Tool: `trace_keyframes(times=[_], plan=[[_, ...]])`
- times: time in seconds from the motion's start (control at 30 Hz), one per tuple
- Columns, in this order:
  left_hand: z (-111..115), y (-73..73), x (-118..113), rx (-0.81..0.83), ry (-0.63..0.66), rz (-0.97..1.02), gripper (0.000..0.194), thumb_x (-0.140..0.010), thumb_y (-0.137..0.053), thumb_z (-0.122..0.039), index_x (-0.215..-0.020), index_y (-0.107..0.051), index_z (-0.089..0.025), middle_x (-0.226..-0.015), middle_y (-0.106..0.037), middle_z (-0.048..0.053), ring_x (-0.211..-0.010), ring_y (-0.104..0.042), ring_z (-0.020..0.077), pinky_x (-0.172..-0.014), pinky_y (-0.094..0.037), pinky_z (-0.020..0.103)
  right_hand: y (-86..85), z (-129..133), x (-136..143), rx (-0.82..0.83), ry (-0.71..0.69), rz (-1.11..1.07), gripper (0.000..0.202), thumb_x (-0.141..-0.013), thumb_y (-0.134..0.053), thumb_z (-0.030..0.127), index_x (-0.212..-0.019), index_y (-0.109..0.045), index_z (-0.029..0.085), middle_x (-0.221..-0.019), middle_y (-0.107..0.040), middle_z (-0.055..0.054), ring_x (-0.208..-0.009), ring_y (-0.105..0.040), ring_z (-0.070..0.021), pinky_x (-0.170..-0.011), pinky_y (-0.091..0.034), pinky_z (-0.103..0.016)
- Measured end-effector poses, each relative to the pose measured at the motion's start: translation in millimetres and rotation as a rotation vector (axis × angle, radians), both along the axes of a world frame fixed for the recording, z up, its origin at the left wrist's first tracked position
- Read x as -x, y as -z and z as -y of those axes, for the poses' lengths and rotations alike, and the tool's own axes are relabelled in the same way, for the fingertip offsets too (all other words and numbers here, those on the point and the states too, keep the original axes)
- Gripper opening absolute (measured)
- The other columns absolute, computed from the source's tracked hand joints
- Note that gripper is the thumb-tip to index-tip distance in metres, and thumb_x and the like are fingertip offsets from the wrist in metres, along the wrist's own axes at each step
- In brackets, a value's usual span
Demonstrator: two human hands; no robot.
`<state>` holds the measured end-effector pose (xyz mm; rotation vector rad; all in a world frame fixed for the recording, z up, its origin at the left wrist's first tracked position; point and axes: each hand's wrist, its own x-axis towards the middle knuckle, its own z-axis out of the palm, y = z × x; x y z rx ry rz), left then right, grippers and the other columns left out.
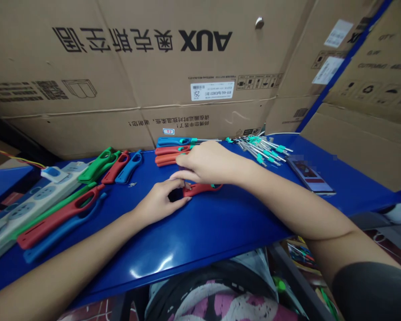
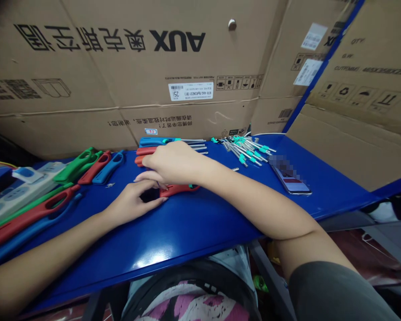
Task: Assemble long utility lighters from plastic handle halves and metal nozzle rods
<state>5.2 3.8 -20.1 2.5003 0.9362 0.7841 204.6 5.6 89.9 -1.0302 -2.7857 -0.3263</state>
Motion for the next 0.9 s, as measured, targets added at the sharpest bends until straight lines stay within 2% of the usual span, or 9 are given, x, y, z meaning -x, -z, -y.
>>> trace_keyframes(times=[0.1,0.2,0.3,0.43,0.57,0.67,0.8,0.9], plan=[[1,0.5,0,-0.035,0.007,0.000,0.020,-0.089,-0.064,-0.029,-0.106,-0.068,-0.019,-0.107,-0.076,0.006,-0.101,-0.071,0.0238,-0.090,-0.056,0.034,8.0,5,10,-0.054,0.053,-0.043,0.054,-0.104,-0.031,0.053,-0.099,-0.066,0.014,-0.083,-0.071,-0.012,-0.078,-0.066,-0.0255,-0.059,-0.033,-0.030],[1,0.6,0,-0.045,0.003,0.005,0.023,-0.089,-0.064,-0.031,-0.108,-0.068,-0.018,-0.109,-0.076,0.006,-0.099,-0.072,0.0241,-0.088,-0.056,0.034,10.9,9,10,-0.011,0.030,-0.077,0.039,-0.105,-0.031,0.036,-0.113,-0.060,0.009,-0.102,-0.069,-0.015,-0.085,-0.065,-0.0252,-0.062,-0.040,-0.031],[1,-0.3,0,-0.053,-0.007,-0.019,0.024,-0.089,-0.064,-0.035,-0.104,-0.069,-0.018,-0.107,-0.076,0.008,-0.096,-0.072,0.0254,-0.085,-0.057,0.035,9.0,5,4,0.120,-0.099,-0.134,0.026,-0.102,-0.037,0.022,-0.114,-0.057,0.010,-0.117,-0.064,-0.015,-0.092,-0.062,-0.0218,-0.069,-0.045,-0.031],[0,-0.2,1,-0.061,-0.019,-0.046,0.024,-0.089,-0.063,-0.038,-0.103,-0.069,-0.019,-0.106,-0.076,0.007,-0.097,-0.072,0.0260,-0.087,-0.057,0.036,5.7,-7,-4,0.298,-0.311,-0.243,0.020,-0.096,-0.043,0.008,-0.109,-0.058,0.012,-0.115,-0.066,-0.011,-0.100,-0.059,-0.0172,-0.088,-0.046,-0.030],[-1,0.8,1,-0.061,-0.009,-0.043,0.019,-0.089,-0.064,-0.035,-0.101,-0.067,-0.021,-0.100,-0.075,0.004,-0.092,-0.072,0.0227,-0.087,-0.058,0.035,1.4,-14,-8,0.296,-0.394,-0.230,0.024,-0.093,-0.047,0.004,-0.110,-0.061,0.013,-0.112,-0.068,-0.009,-0.101,-0.059,-0.0173,-0.090,-0.044,-0.031],[0,0.4,0,-0.054,-0.013,-0.037,0.017,-0.088,-0.064,-0.036,-0.097,-0.066,-0.021,-0.098,-0.075,0.003,-0.089,-0.072,0.0217,-0.085,-0.058,0.034,-3.9,-11,-10,0.255,-0.356,-0.157,0.020,-0.094,-0.048,0.007,-0.100,-0.065,0.014,-0.101,-0.069,-0.008,-0.095,-0.060,-0.0185,-0.086,-0.043,-0.031],[1,0.2,-1,-0.058,-0.017,-0.016,0.018,-0.088,-0.064,-0.037,-0.096,-0.066,-0.021,-0.099,-0.075,0.004,-0.092,-0.071,0.0221,-0.085,-0.057,0.033,-9.1,1,-7,0.167,-0.202,-0.078,0.015,-0.095,-0.052,0.015,-0.086,-0.065,0.014,-0.088,-0.069,-0.008,-0.083,-0.062,-0.0200,-0.074,-0.043,-0.031],[2,1.0,-1,-0.065,-0.011,0.002,0.021,-0.089,-0.063,-0.037,-0.102,-0.068,-0.020,-0.108,-0.075,0.006,-0.099,-0.071,0.0242,-0.089,-0.056,0.035,-6.1,13,1,0.105,-0.088,0.010,0.012,-0.096,-0.054,0.019,-0.091,-0.064,0.012,-0.081,-0.069,-0.010,-0.076,-0.065,-0.0214,-0.066,-0.042,-0.030]])
